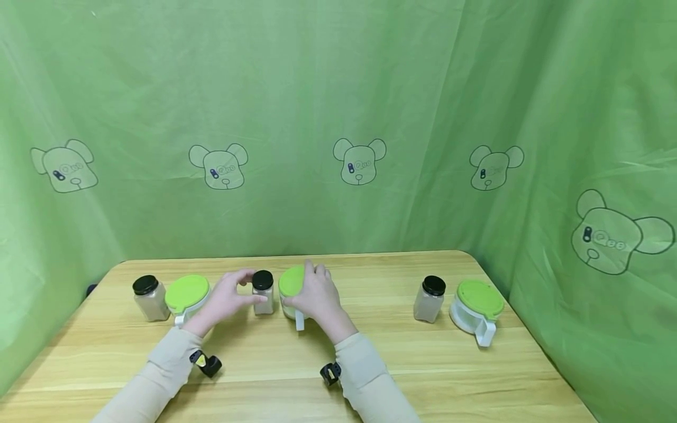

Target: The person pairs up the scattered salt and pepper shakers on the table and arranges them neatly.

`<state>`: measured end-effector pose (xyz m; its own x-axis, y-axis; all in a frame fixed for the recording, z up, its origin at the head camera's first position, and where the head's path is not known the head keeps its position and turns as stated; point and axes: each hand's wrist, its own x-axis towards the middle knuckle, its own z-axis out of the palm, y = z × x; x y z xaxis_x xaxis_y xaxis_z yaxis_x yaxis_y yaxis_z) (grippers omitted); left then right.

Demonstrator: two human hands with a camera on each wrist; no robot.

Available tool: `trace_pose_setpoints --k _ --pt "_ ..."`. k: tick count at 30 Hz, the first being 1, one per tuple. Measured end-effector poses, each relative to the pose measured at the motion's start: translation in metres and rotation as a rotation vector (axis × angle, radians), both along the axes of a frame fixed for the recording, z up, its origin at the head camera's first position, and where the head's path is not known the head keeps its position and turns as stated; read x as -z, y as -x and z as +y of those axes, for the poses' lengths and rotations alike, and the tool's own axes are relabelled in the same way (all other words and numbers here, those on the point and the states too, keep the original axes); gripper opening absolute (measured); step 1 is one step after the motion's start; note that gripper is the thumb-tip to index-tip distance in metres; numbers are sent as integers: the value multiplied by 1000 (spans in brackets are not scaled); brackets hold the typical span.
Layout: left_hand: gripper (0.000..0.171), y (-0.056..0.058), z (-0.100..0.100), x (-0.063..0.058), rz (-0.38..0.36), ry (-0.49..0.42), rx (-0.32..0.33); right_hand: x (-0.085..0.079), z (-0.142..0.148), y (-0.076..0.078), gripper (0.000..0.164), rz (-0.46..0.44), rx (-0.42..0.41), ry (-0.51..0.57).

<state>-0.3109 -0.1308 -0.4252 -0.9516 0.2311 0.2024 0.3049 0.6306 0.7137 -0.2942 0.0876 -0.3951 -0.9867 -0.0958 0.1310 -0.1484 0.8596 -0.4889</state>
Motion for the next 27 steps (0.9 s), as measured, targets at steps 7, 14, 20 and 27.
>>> trace_pose_setpoints --k 7,14,20,27 --pt "60 2 -1 2 17 16 10 2 0 -1 106 -1 -6 3" --pt "68 2 -4 1 36 59 14 2 -2 -2 105 -4 -3 -9" --pt "72 3 -7 -2 104 167 -16 3 -3 -1 105 -6 -7 -11" --pt "75 0 -11 -8 153 293 -49 3 -6 -2 104 -2 -17 4"
